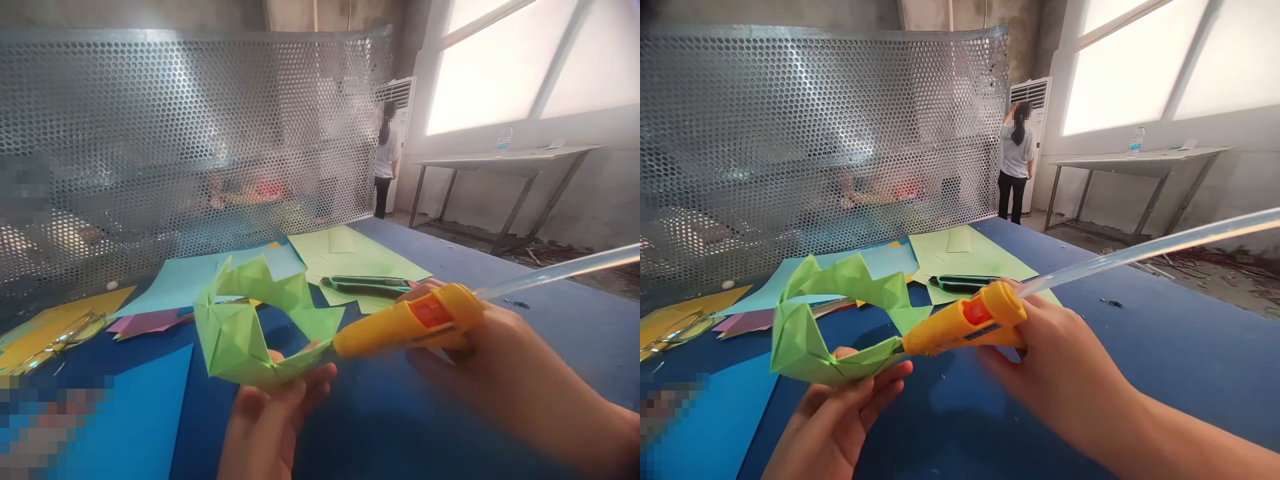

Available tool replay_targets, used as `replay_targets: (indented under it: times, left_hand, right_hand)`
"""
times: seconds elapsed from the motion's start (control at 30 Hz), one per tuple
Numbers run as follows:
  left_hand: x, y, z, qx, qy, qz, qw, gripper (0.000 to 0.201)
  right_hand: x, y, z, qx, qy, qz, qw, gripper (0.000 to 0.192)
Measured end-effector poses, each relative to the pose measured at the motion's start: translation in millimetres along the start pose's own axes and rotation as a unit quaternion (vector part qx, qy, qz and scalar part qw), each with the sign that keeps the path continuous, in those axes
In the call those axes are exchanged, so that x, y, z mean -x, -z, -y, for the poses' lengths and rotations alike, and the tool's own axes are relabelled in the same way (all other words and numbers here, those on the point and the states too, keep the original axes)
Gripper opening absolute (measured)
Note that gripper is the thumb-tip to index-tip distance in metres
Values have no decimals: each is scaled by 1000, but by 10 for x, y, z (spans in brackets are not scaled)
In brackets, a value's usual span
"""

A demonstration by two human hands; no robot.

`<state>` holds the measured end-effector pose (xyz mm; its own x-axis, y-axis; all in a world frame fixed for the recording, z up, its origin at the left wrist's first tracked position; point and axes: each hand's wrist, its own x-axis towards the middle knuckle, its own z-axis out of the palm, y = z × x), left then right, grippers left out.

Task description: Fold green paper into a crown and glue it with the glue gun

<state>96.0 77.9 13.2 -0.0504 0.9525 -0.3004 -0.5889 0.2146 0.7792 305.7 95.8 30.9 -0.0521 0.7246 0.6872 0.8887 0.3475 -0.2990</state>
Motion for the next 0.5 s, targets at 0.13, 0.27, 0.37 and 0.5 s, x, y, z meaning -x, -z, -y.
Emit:
replay_targets:
  times: [0.13,0.27,0.37,0.5]
  left_hand:
    - [-39,53,-8,2,-5,51,999,28]
    - [-34,70,-6,-13,-15,49,999,28]
    - [-20,68,4,-19,-22,54,998,29]
    - [21,19,-14,-27,-21,58,998,31]
  right_hand:
    - [36,31,-56,-4,37,7,999,19]
    - [54,14,-88,-7,47,16,999,11]
    - [73,-1,-75,-38,71,20,997,9]
    - [78,36,6,-68,99,20,993,8]
